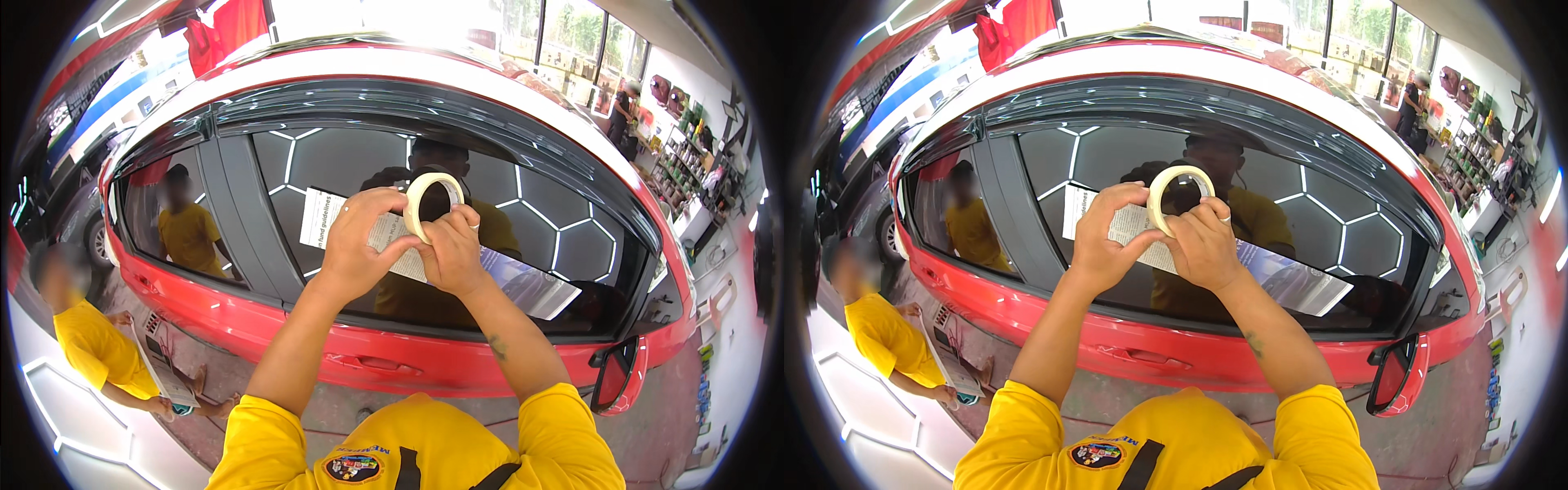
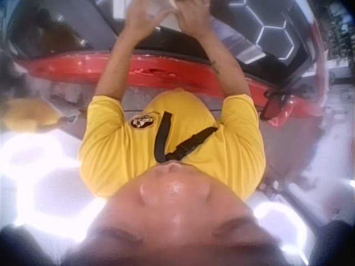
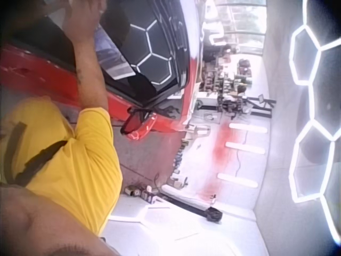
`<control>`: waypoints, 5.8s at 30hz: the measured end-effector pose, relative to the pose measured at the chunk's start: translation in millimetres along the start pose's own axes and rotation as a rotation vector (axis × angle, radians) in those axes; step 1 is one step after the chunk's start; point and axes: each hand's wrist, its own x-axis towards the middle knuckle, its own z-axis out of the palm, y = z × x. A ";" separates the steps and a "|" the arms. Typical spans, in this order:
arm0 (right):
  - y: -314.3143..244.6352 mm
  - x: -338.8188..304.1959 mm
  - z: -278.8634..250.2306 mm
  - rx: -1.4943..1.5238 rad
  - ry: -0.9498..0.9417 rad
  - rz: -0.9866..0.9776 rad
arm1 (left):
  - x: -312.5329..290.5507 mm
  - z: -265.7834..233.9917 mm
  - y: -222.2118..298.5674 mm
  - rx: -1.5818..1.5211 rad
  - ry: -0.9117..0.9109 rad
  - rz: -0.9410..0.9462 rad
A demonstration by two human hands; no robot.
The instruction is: The person tapes newspaper sheets onto the windows and body panels of a red car using masking tape. They work on the rear window, trunk lid, and side door, smoothing the paper and securing it with tape to cover the surfaces.
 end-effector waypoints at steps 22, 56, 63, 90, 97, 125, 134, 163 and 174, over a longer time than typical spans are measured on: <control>-1.5 -4.6 -0.6 0.044 -0.029 0.064 | -4.5 -21.7 20.3 0.069 -0.145 0.012; 5.5 -13.3 1.6 0.088 0.091 -0.049 | 4.3 -70.6 -70.8 -0.011 0.185 -0.755; 3.8 -11.7 2.5 0.082 0.096 -0.057 | -2.5 -60.4 -77.4 0.063 0.284 -0.661; -41.3 4.9 -136.0 -0.396 -0.657 -0.056 | -59.6 12.8 -90.3 0.780 0.101 -0.187; -38.6 14.4 -126.6 -0.524 -0.864 0.238 | -59.0 13.0 -95.5 0.792 0.109 -0.187; -15.8 -7.6 -132.8 -0.427 -0.626 0.065 | -72.9 138.3 -15.6 0.719 -0.112 -0.089; 30.0 -132.1 -355.4 -0.290 -0.667 0.089 | -68.1 138.9 -10.1 0.792 -0.097 -0.059; 67.1 -165.6 -345.8 -0.708 -0.888 0.351 | -74.1 142.1 -17.6 0.838 -0.079 -0.029; 71.2 -170.2 -345.1 -0.705 -0.849 0.354 | -98.3 240.0 50.2 0.750 -0.422 0.153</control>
